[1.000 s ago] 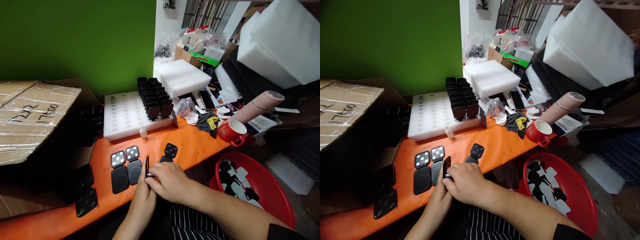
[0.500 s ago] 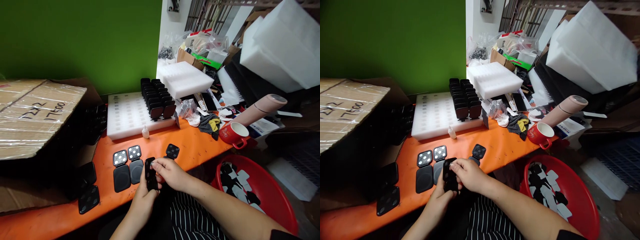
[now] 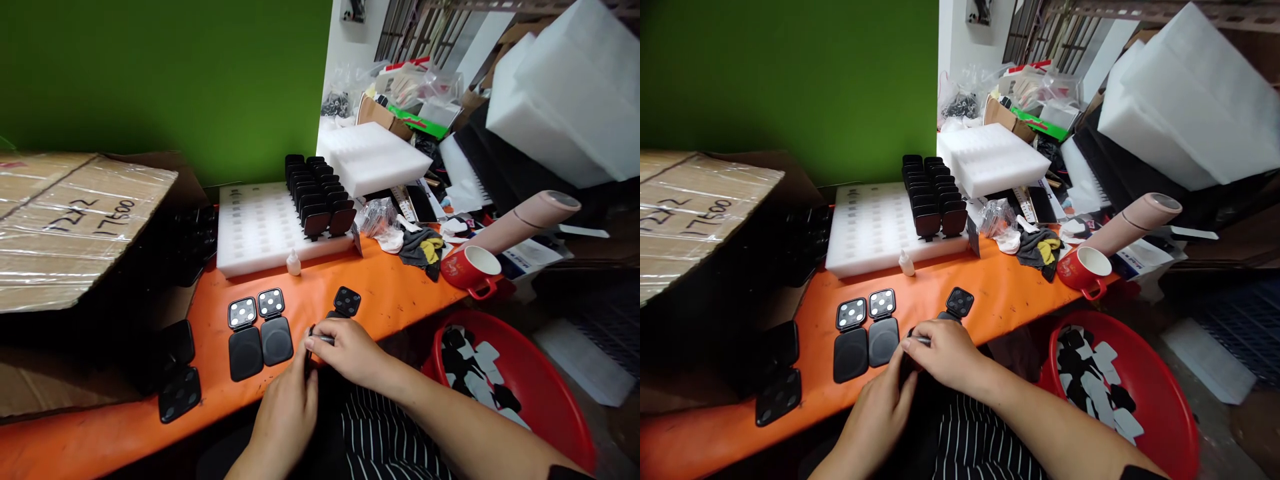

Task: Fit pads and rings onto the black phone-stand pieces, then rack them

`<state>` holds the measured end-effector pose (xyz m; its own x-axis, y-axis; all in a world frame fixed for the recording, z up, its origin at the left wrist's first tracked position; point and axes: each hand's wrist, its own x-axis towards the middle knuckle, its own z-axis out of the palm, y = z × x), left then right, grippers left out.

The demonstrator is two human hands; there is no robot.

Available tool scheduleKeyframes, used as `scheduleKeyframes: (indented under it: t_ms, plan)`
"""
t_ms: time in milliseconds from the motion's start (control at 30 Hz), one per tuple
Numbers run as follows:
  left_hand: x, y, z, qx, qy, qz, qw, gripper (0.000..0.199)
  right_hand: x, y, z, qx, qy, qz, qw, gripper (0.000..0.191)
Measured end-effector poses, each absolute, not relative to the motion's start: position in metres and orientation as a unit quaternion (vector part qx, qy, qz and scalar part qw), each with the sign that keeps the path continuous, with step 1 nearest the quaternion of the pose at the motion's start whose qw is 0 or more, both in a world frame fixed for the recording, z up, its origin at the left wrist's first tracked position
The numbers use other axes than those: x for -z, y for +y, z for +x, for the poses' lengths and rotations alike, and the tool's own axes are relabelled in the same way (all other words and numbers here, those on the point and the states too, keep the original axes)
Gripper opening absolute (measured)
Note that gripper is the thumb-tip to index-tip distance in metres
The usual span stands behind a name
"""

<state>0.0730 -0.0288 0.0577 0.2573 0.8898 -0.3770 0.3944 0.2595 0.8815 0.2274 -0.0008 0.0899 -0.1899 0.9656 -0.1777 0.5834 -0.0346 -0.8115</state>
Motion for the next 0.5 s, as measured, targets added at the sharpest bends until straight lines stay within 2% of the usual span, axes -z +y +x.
scheduleKeyframes:
  t_ms: [133,233,400,500]
  plan:
    - [-0.055,-0.016,0.072,-0.329,0.525,0.470,0.629,0.039,-0.080,0.000,0.223,-0.617,-0.502,-0.511,0.325,0.033]
    - [-0.057,-0.008,0.070,-0.365,0.526,0.394,0.659,0.038,-0.077,0.002,0.222,-0.664,-0.420,-0.516,0.341,0.039]
    - [-0.068,-0.014,0.065,-0.367,0.531,0.496,0.581,0.028,-0.083,-0.001,0.224,-0.644,-0.452,-0.535,0.308,0.036]
    - [-0.070,-0.020,0.060,-0.353,0.525,0.585,0.508,0.031,-0.088,-0.007,0.226,-0.704,-0.398,-0.511,0.290,0.036]
